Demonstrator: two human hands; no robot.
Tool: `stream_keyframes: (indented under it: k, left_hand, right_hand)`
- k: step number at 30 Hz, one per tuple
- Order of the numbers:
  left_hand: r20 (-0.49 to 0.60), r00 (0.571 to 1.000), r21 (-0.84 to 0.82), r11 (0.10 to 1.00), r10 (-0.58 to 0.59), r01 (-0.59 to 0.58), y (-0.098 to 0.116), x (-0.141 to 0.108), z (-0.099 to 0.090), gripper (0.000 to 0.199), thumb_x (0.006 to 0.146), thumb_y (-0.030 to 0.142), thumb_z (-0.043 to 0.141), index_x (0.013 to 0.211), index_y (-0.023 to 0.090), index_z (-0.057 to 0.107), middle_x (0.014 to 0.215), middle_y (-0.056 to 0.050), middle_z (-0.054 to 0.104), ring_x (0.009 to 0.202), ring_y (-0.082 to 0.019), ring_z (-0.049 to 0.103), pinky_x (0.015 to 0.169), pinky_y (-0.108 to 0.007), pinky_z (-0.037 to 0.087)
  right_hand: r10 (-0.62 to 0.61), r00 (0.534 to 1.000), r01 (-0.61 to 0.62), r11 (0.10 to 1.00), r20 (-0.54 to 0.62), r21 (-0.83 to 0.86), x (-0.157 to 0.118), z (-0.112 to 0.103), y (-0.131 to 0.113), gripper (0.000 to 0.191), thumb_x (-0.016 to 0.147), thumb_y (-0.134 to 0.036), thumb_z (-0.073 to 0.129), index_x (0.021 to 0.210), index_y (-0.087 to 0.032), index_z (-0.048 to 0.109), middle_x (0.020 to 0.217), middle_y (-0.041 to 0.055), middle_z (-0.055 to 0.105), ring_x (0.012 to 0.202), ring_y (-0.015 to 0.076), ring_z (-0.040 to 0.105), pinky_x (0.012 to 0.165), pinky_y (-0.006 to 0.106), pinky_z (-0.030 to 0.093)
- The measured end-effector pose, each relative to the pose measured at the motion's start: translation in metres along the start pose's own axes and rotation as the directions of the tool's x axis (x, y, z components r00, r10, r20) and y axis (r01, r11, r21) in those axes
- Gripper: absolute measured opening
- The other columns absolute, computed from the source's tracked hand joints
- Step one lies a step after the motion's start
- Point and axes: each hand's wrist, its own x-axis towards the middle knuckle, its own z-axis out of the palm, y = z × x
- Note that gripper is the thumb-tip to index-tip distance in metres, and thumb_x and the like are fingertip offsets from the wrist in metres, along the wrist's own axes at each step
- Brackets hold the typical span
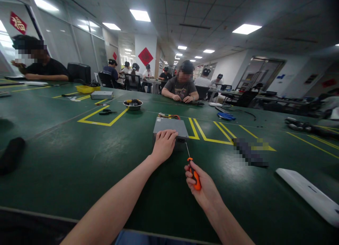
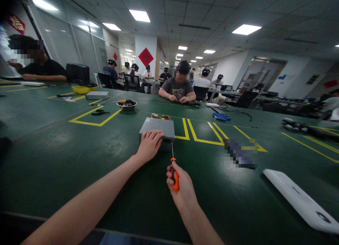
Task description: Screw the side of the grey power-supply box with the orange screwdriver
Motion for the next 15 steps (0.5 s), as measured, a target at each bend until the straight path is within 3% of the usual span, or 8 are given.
stream_keyframes:
  k: [5,11,15]
  left_hand:
    - [0.006,1.0,0.0,1.0,0.002,-0.002,-0.001,0.0,0.001,0.027,0.087,0.018,0.044,0.113,0.024,0.051,0.12,-0.002,0.056,0.113,-0.019,0.045,0.095,-0.037,0.032]
    - [-0.012,1.0,0.007,1.0,0.011,-0.011,-0.002,-0.001,-0.001,0.029,0.086,0.018,0.045,0.114,0.026,0.051,0.12,-0.003,0.055,0.118,-0.019,0.043,0.1,-0.039,0.028]
    - [-0.013,1.0,0.007,1.0,-0.008,0.008,-0.002,-0.001,-0.001,0.029,0.086,0.02,0.045,0.113,0.026,0.053,0.12,-0.004,0.054,0.117,-0.02,0.043,0.101,-0.04,0.028]
  right_hand:
    - [0.039,0.999,-0.039,0.999,-0.007,0.0,-0.002,0.007,0.001,0.02,0.092,-0.021,0.041,0.082,-0.01,0.055,0.065,0.0031,0.055,0.044,0.0048,0.046,0.032,0.012,0.034]
    - [-0.025,0.997,0.028,0.999,-0.069,0.037,-0.002,0.012,0.009,0.011,0.087,-0.019,0.052,0.077,-0.014,0.053,0.063,-0.0007,0.053,0.043,0.0037,0.045,0.03,0.01,0.027]
    - [-0.008,0.999,0.011,0.998,-0.047,0.068,-0.002,0.012,0.008,0.018,0.09,-0.022,0.045,0.077,-0.014,0.053,0.063,-0.0003,0.052,0.043,0.0035,0.044,0.032,0.011,0.031]
